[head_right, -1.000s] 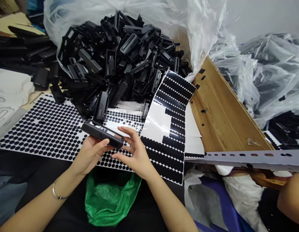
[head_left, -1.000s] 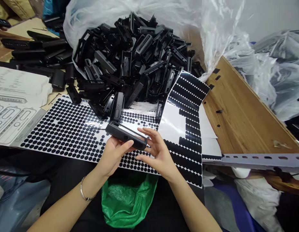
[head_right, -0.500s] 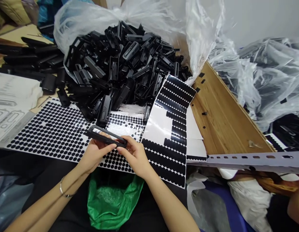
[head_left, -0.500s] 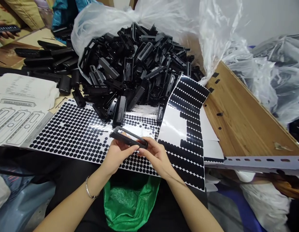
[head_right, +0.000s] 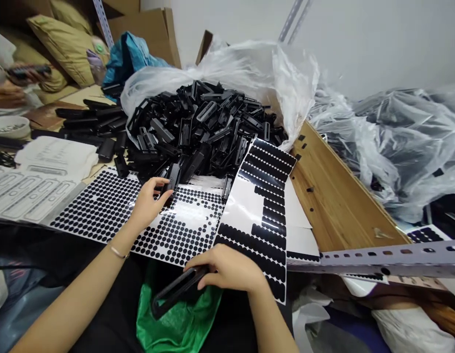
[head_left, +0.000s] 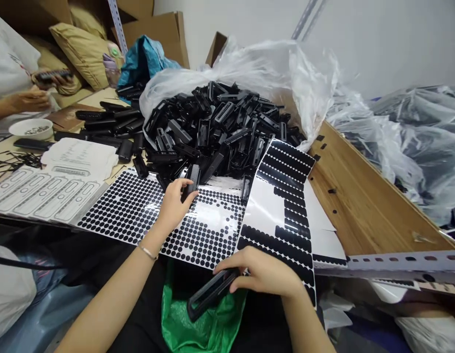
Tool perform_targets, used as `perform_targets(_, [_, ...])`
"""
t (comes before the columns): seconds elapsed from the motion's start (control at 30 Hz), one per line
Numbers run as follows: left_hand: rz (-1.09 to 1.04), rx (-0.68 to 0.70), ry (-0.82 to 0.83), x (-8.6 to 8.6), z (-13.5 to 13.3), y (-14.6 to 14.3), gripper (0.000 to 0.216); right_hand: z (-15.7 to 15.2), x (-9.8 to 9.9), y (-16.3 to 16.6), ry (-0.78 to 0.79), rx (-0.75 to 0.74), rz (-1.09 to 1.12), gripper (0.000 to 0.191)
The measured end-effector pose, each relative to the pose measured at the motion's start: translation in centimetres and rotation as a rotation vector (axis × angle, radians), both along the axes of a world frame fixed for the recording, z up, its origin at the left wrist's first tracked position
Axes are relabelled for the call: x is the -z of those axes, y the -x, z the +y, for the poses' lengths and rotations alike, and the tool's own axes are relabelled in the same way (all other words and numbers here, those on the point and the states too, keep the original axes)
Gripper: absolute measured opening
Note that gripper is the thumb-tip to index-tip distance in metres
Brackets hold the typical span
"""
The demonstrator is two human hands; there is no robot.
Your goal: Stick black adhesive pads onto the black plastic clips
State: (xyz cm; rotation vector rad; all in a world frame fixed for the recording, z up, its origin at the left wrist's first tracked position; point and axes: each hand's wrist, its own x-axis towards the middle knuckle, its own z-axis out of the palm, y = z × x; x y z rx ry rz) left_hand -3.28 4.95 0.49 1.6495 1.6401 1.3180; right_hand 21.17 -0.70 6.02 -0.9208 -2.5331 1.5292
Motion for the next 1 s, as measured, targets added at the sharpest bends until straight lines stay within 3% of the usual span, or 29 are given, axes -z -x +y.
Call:
perform_targets(0.07, [0.204,-0.016,0.044,0.5,1.8,-0.5,0.041,-1.0,1.2,1.4,-0.05,-0.027,-0.087,0.037])
perform_targets(0.17, [0.347,-0.017,0.05,1.3,3.3,-1.3,0.046,-1.8,2.5,3.2,-0.056,0.07,-0.069,0.048])
perform_targets(0.27, [0.303,-0.038,0.059,1.8,2.8,-1.0,0.051,-1.2,2.4,3.0,-0.016,0.219,0.024,0.035])
perform_targets(0.37, [0.123,-0.039,-0.011,1.5,1.1,0.2,0.059,0.6,2.3,1.7,-0.141,0.528,0.06,0.026])
perform_targets(0.43, [0.095,-0.073,-0.086,0.9,0.1,0.9,0.047,2.0,2.9,0.9,-0.293,0.666,0.001,0.024])
perform_targets(0.53, [0.136,-0.044,-0.118,0.3,-0.5,1.3,0.032,3.6,4.6,0.8,-0.46,0.712,-0.203,0.027])
perform_targets(0.7, [0.212,-0.042,-0.009,0.7,0.2,2.2,0.019,4.8,5.6,1.9,-0.501,0.72,-0.304,0.021])
perform_targets(0.8, [0.062,-0.109,0.091,0.8,0.6,3.7,0.014,5.2,5.3,2.1,-0.489,0.716,-0.319,0.018])
perform_targets(1.0, [-0.563,-0.315,0.106,0.9,1.5,5.5,0.021,6.2,5.1,2.0,-0.421,0.726,-0.313,0.014])
